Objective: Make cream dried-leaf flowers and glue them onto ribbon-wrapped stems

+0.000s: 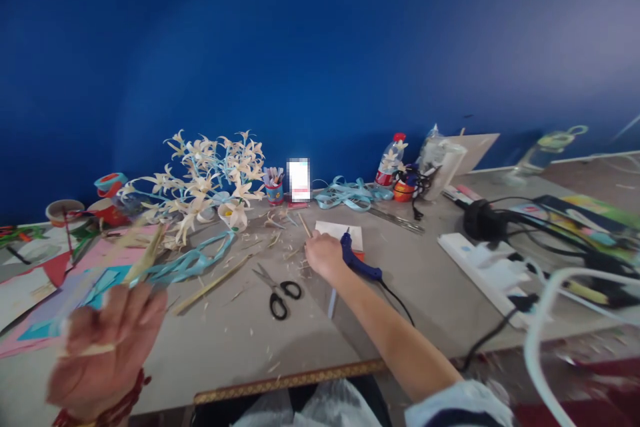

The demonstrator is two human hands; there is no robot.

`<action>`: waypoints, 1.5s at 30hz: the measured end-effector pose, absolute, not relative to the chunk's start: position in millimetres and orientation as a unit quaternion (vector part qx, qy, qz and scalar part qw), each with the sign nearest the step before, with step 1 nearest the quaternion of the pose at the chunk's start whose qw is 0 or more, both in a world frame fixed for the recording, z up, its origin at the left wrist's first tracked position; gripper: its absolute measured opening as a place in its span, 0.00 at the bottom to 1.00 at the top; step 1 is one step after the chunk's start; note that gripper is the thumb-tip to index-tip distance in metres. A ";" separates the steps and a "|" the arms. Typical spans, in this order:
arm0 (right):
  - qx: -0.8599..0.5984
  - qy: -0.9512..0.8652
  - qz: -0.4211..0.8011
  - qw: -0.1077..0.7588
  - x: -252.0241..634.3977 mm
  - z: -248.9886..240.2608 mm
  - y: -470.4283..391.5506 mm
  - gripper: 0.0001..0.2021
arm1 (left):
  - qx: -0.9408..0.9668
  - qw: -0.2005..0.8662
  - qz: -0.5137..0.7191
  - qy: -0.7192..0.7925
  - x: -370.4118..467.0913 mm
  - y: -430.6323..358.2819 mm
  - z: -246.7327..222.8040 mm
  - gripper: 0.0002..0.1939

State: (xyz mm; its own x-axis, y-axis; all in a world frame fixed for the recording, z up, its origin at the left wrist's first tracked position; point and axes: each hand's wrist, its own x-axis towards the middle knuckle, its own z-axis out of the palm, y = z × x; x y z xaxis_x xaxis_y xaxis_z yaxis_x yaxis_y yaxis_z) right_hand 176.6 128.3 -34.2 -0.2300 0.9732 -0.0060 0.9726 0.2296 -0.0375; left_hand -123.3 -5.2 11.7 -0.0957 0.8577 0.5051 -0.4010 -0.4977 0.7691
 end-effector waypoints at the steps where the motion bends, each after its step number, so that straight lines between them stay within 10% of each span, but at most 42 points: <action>1: -0.618 -0.785 0.018 0.017 177.6 -32.8 126.7 0.14 | 0.486 0.446 0.719 0.219 -124.3 -12.1 5.3 0.14; 8: -0.569 -0.815 0.056 0.090 186.1 -13.6 100.1 0.15 | 0.531 0.527 0.564 0.350 -70.2 -35.0 -45.6 0.05; 14: -0.394 -0.826 0.366 0.172 170.9 -12.8 58.3 0.40 | 0.451 0.588 0.577 0.343 -30.4 -22.7 -47.4 0.07; 18: -0.302 -0.759 0.511 0.267 154.3 -12.2 45.1 0.20 | 0.416 0.602 0.583 0.352 -27.5 -20.4 -44.5 0.08; 26: -0.539 -0.639 0.307 0.454 255.0 -13.8 87.7 0.16 | 0.477 0.415 0.604 0.485 -137.7 -47.4 -52.1 0.05; 33: -0.608 -0.664 0.214 0.379 303.0 -23.1 76.8 0.28 | 0.611 0.182 0.508 0.579 -208.6 -53.1 -47.4 0.06; 45: -0.553 -0.788 0.050 0.268 310.7 47.1 94.3 0.17 | 0.658 0.301 0.518 0.457 -144.2 -27.5 -40.9 0.05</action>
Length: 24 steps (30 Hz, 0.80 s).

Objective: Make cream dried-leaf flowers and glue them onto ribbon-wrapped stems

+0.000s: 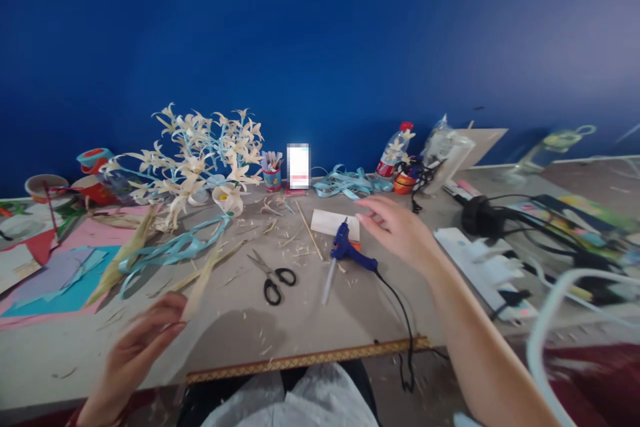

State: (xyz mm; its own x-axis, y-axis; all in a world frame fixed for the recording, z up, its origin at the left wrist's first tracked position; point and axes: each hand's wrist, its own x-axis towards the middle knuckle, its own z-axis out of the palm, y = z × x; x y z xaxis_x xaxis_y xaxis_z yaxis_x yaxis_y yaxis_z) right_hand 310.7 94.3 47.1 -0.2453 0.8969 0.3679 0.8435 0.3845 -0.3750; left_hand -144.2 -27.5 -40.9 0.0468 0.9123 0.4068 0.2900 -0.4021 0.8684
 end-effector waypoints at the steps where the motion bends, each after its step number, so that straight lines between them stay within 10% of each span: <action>1: -0.530 -0.803 0.059 0.264 309.1 54.6 103.1 0.18 | 0.681 0.317 0.495 0.436 -136.4 -27.0 -40.3 0.05; 11: -0.637 -0.709 -0.234 0.190 300.7 36.0 121.9 0.15 | 0.530 0.472 0.535 0.459 -74.9 -37.9 -63.5 0.06; 24: -0.524 -0.793 0.139 0.278 224.2 -28.4 -2.7 0.12 | 0.425 0.553 0.531 0.481 -37.3 -21.2 -58.2 0.07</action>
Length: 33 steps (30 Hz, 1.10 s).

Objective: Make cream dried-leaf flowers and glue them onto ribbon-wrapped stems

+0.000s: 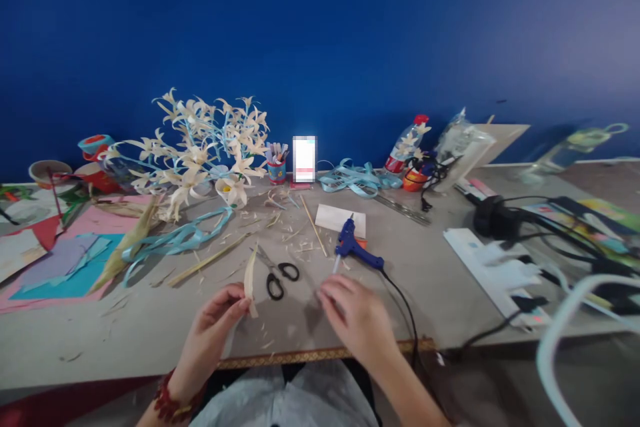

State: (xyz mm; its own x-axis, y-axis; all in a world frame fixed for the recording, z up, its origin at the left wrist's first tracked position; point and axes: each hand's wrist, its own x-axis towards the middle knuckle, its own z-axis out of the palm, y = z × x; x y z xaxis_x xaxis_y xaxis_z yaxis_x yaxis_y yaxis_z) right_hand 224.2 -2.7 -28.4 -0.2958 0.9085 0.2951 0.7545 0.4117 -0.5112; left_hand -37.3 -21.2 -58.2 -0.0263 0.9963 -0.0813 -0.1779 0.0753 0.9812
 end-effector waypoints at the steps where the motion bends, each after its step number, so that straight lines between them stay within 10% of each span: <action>1: -0.511 -0.783 0.200 0.291 211.6 -31.0 -7.8 0.11 | 0.431 0.553 0.529 0.479 -35.6 -21.5 -56.6 0.07; 13: -0.457 -0.707 0.425 0.332 135.2 -35.1 -13.4 0.07 | 0.423 0.582 0.535 0.443 -30.9 -23.1 -47.9 0.06; 22: -0.538 -0.807 0.142 0.196 153.7 -41.5 22.7 0.10 | 0.419 0.524 0.568 0.477 -44.6 -14.3 -52.0 0.05; 33: -0.577 -0.811 0.076 0.064 138.2 -43.9 32.6 0.09 | 0.397 0.546 0.569 0.470 -42.4 -4.7 -44.4 0.07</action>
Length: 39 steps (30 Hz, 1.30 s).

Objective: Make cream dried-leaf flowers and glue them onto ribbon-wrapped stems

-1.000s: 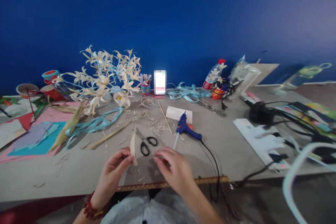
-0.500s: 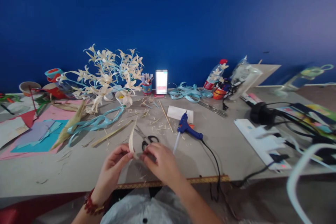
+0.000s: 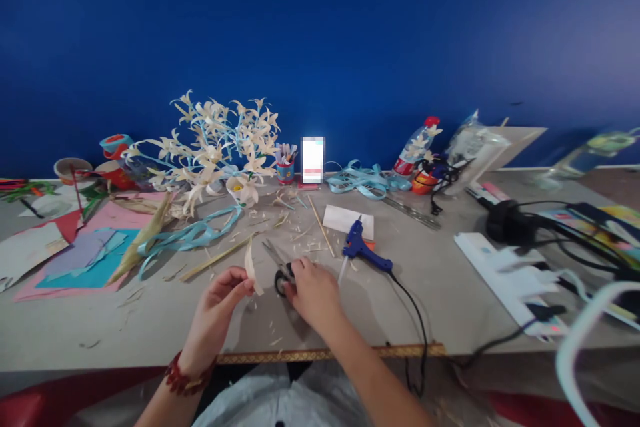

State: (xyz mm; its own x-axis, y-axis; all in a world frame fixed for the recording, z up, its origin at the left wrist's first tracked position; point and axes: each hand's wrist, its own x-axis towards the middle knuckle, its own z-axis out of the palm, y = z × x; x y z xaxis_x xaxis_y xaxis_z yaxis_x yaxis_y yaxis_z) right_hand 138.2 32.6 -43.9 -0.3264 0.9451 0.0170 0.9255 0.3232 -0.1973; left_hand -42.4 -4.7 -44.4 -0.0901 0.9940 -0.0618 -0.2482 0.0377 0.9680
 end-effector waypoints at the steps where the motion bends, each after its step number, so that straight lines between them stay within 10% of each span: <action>1: -0.581 -0.808 0.079 0.060 137.6 -43.3 33.1 0.08 | 0.397 0.546 0.568 0.470 -41.9 -4.2 -44.0 0.07; 15: -0.543 -0.759 0.302 0.196 179.0 -46.6 29.1 0.10 | 0.397 0.538 0.583 0.462 -46.2 3.6 -40.3 0.05; 26: -0.551 -0.805 0.207 0.073 177.6 -31.3 22.9 0.05 | 0.392 0.529 0.602 0.451 -46.0 9.6 -35.3 0.05; 33: -0.453 -0.547 0.655 0.260 175.1 -50.0 10.6 0.16 | 0.375 0.547 0.607 0.438 -46.3 13.8 -29.2 0.05; 39: -0.376 -0.454 0.738 0.329 151.1 -52.7 -18.6 0.28 | 0.369 0.543 0.619 0.431 -35.2 19.6 -20.0 0.07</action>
